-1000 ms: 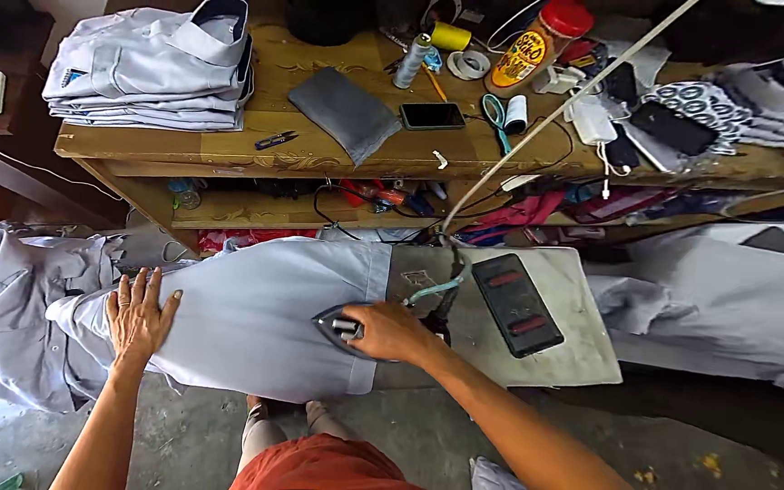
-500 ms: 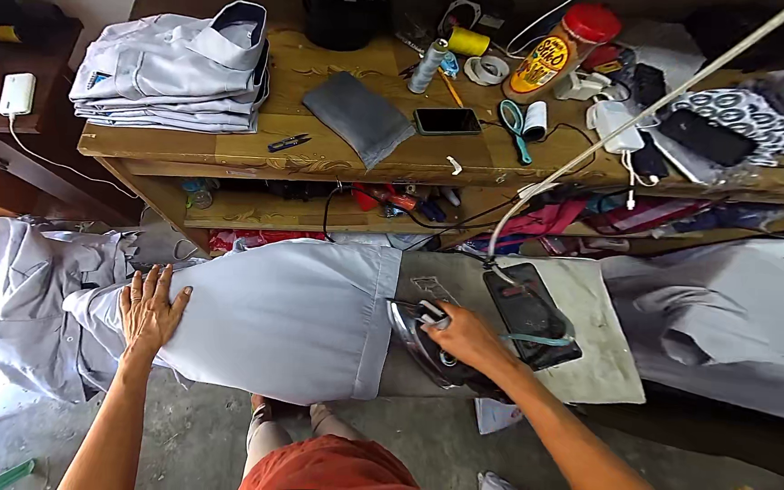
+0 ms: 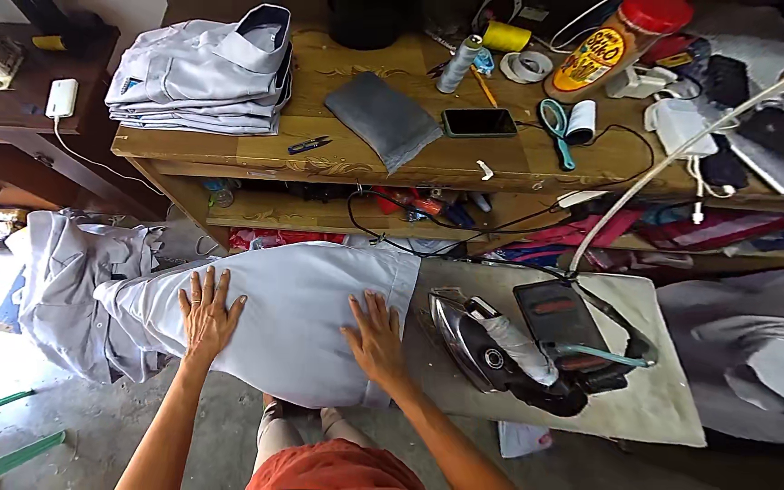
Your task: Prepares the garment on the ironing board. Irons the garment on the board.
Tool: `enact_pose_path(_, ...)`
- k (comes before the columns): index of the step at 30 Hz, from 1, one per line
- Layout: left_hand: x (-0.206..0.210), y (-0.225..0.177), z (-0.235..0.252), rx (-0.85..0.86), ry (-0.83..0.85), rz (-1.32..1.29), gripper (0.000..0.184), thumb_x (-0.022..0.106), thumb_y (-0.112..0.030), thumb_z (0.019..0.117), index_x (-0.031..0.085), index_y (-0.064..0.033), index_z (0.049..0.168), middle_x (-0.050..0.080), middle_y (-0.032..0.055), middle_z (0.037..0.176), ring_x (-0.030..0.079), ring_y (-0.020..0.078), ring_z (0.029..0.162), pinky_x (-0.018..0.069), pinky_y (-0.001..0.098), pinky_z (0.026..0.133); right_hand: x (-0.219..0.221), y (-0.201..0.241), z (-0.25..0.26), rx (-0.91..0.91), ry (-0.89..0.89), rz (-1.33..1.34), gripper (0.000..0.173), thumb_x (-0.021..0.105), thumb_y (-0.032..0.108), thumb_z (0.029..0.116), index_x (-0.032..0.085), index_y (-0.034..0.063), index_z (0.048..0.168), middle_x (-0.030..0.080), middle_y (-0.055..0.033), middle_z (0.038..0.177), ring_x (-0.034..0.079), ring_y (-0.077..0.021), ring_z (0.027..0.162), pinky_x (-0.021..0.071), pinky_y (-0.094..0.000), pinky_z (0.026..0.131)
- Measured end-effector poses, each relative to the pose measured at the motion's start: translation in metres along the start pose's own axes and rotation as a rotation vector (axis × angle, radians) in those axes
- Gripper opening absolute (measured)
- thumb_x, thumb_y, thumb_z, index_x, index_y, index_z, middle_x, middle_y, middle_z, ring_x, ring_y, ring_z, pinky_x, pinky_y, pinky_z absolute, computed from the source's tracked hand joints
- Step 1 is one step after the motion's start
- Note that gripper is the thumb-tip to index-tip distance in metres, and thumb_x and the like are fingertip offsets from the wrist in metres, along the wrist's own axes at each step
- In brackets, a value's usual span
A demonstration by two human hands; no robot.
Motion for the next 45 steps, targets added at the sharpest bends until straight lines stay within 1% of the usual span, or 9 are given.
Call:
enact_pose_path(6, -0.005, 0.009, 0.050, -0.203, 0.062, -0.010, 0.081, 0.025, -0.073, 0.0998, 0.040, -0.0203, 0.160, 0.030, 0.0183, 0.167, 0.018, 0.0465, 0.156, 0.0052, 0.0749, 0.119, 0.011, -0.028, 0.129, -0.088, 0.196, -0.064, 0.061, 0.035, 0.054, 0.1072, 0.037, 0.0263, 0.161, 0.030, -0.0153, 0.167, 0.022, -0.0360, 0.157, 0.0174, -0.0641, 0.123)
enact_pose_path(10, -0.016, 0.016, 0.049, -0.295, 0.021, -0.020, 0.079, 0.030, -0.069, 0.1008, 0.040, -0.0167, 0.160, 0.027, 0.0209, 0.167, 0.016, 0.0465, 0.156, 0.0051, 0.0749, 0.119, -0.069, -0.032, 0.144, -0.105, 0.109, -0.007, 0.062, 0.065, 0.031, 0.0995, 0.044, 0.0195, 0.157, 0.034, -0.0165, 0.165, 0.031, -0.0384, 0.153, 0.0300, -0.0645, 0.118)
enact_pose_path(12, -0.021, 0.018, 0.032, -0.245, -0.050, -0.011, 0.074, 0.031, -0.065, 0.1021, 0.043, -0.0187, 0.158, 0.030, 0.0190, 0.167, 0.019, 0.0458, 0.155, 0.0083, 0.0737, 0.119, -0.129, -0.055, 0.116, -0.072, 0.068, -0.115, 0.062, 0.067, 0.036, 0.0974, 0.049, 0.0170, 0.153, 0.037, -0.0185, 0.163, 0.033, -0.0417, 0.151, 0.0315, -0.0673, 0.116)
enact_pose_path(16, -0.007, 0.029, 0.001, -0.147, -0.054, -0.002, 0.074, 0.025, -0.069, 0.1020, 0.040, -0.0244, 0.160, 0.031, 0.0140, 0.168, 0.022, 0.0429, 0.156, 0.0110, 0.0735, 0.120, -0.195, -0.132, 0.036, 0.169, 0.297, -0.177, 0.087, 0.064, 0.071, 0.0866, 0.057, 0.0075, 0.145, 0.059, -0.0312, 0.135, 0.057, -0.0534, 0.123, 0.0415, -0.0764, 0.098)
enact_pose_path(18, -0.006, 0.033, 0.004, -0.144, -0.048, 0.003, 0.075, 0.024, -0.070, 0.1013, 0.039, -0.0257, 0.160, 0.031, 0.0129, 0.168, 0.022, 0.0420, 0.156, 0.0099, 0.0731, 0.120, -0.188, -0.153, 0.009, 0.265, 0.444, -0.011, 0.082, 0.069, 0.063, 0.0875, 0.054, 0.0077, 0.146, 0.066, -0.0277, 0.123, 0.066, -0.0452, 0.110, 0.0493, -0.0675, 0.094)
enact_pose_path(20, -0.005, 0.035, 0.006, -0.159, -0.032, -0.004, 0.076, 0.024, -0.071, 0.1006, 0.038, -0.0270, 0.160, 0.031, 0.0123, 0.168, 0.022, 0.0420, 0.156, 0.0091, 0.0732, 0.120, -0.176, -0.160, -0.006, 0.310, 0.446, 0.114, 0.072, 0.067, 0.053, 0.0924, 0.049, 0.0104, 0.148, 0.070, -0.0233, 0.104, 0.071, -0.0365, 0.082, 0.0563, -0.0589, 0.075)
enact_pose_path(28, -0.013, 0.020, 0.008, -0.146, -0.074, -0.040, 0.077, 0.027, -0.072, 0.1005, 0.043, -0.0241, 0.159, 0.034, 0.0170, 0.166, 0.024, 0.0456, 0.154, 0.0101, 0.0741, 0.119, -0.143, -0.052, 0.044, -0.001, 0.470, 0.112, 0.061, 0.052, 0.059, 0.1000, 0.052, 0.0245, 0.150, 0.073, -0.0148, 0.118, 0.072, -0.0341, 0.102, 0.0549, -0.0594, 0.088)
enact_pose_path(39, -0.006, 0.057, 0.014, -0.160, 0.023, -0.016, 0.080, 0.022, -0.080, 0.0961, 0.036, -0.0342, 0.161, 0.030, 0.0052, 0.169, 0.019, 0.0372, 0.157, 0.0057, 0.0712, 0.122, -0.076, 0.078, 0.075, -0.727, 0.853, 0.014, 0.053, 0.067, 0.050, 0.0945, 0.057, 0.0319, 0.143, 0.072, -0.0138, 0.087, 0.070, -0.0361, 0.077, 0.0536, -0.0579, 0.069)
enact_pose_path(45, -0.005, 0.058, 0.013, -0.160, 0.013, -0.013, 0.079, 0.022, -0.080, 0.0960, 0.035, -0.0367, 0.160, 0.030, 0.0037, 0.169, 0.019, 0.0356, 0.158, 0.0058, 0.0704, 0.122, -0.082, 0.058, 0.127, -0.064, 0.601, 0.057, 0.060, 0.064, 0.049, 0.0958, 0.052, 0.0239, 0.150, 0.073, -0.0183, 0.113, 0.071, -0.0386, 0.101, 0.0541, -0.0608, 0.087)
Point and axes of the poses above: each hand's wrist, its own z-axis towards the middle knuckle, its own x-axis out of the palm, y = z × x, the point moved 4 cm from there along z, towards the middle knuckle
